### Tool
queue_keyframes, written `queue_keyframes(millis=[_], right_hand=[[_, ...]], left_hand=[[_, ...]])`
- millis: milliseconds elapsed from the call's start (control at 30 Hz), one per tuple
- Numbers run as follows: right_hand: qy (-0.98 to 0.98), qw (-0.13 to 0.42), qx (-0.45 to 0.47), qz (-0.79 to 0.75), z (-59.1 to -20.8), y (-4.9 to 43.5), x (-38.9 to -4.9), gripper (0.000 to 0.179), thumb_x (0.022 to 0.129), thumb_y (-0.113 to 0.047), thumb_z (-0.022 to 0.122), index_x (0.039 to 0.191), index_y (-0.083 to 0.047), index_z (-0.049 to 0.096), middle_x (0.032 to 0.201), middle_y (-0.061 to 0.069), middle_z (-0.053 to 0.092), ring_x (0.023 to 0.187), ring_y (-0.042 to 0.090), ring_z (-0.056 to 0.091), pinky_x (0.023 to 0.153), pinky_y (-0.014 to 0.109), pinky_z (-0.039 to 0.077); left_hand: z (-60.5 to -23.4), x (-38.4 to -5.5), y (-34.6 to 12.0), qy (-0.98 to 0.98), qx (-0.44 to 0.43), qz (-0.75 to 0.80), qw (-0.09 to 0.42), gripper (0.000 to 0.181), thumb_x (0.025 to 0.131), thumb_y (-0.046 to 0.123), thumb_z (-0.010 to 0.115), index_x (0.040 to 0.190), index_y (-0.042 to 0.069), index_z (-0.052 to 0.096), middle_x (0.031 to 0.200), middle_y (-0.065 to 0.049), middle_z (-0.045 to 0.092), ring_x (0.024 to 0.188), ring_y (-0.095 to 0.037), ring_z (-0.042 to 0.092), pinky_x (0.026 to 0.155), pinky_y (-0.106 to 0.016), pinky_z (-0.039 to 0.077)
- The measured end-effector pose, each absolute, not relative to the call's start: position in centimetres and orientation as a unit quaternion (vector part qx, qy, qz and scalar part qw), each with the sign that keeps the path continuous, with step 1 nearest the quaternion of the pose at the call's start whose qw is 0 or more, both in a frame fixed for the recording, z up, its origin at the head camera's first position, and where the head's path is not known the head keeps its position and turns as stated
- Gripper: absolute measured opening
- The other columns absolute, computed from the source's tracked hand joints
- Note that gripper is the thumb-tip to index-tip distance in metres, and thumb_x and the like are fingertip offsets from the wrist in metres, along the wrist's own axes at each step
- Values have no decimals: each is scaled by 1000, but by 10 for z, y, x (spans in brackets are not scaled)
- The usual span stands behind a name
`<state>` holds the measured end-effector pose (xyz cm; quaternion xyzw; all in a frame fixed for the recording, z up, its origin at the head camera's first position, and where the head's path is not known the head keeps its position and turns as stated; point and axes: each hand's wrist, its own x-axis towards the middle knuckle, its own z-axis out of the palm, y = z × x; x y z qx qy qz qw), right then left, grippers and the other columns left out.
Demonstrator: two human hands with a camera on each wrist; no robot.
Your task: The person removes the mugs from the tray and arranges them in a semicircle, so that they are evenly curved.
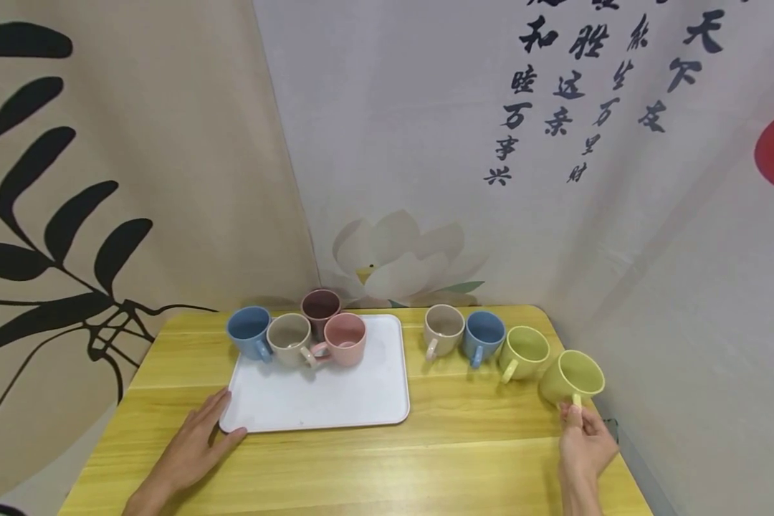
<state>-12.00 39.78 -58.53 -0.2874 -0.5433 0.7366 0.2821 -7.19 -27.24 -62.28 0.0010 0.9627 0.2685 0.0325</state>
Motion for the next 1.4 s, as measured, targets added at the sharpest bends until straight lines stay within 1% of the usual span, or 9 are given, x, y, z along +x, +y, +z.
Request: queue_keyframes(millis=[67,300,433,600,800,1000,1200,1400], right_hand=[[-546,279,-291,734,-589,398,-121,8,95,3,68,98,10,71,73,0,77,74,5,77,79,19,64],[-563,285,-287,721,-596,396,-126,16,96,3,67,108,13,68,77,-3,78,75,2,76,77,16,63],[-575,285,-295,708,-598,394,-127,13,96,1,68,106,10,70,76,-5,77,74,2,76,75,13,62],[-581,286,-301,700,-600,390,-131,15,96,-2,69,106,9,70,76,-8,78,74,0,74,73,11,61],[-593,284,-311,686,-602,382,-136,5,96,-7,71,99,-4,74,75,-15,77,73,-5,73,73,7,59],[-614,280,-318,666,-600,373,-138,14,96,-14,73,104,-3,75,73,-22,75,75,-8,71,70,4,55],[-603,274,-334,670,-596,368,-139,18,95,-17,75,107,-3,76,74,-20,77,78,-8,71,65,4,51],[-596,266,-345,674,-596,367,-140,22,95,-19,75,111,-5,77,75,-19,77,80,-8,71,67,4,51]], left_hand=[[-623,-72,-272,962,1,269,32,95,98,68,55,163,4,29,170,-23,28,155,-51,25,119,-79,19],[-623,-71,-272,964,4,266,27,95,98,67,56,162,3,30,169,-23,28,155,-51,26,119,-79,20],[-622,-72,-272,965,4,262,27,95,98,67,56,162,3,30,169,-23,29,155,-51,27,119,-79,21],[-620,-72,-271,964,5,264,27,94,98,66,57,162,3,31,169,-23,29,155,-51,27,118,-79,21],[-618,-72,-271,963,0,267,36,95,98,66,57,162,2,29,170,-23,28,155,-52,25,119,-79,20],[-618,-72,-271,963,-1,266,38,95,98,67,57,163,3,28,170,-23,27,155,-52,25,120,-78,19],[-620,-72,-271,963,0,267,36,95,98,67,56,163,3,29,170,-22,27,155,-52,24,120,-79,19],[-621,-72,-271,964,1,263,34,95,98,67,56,162,3,30,170,-22,27,155,-51,26,119,-79,20]])
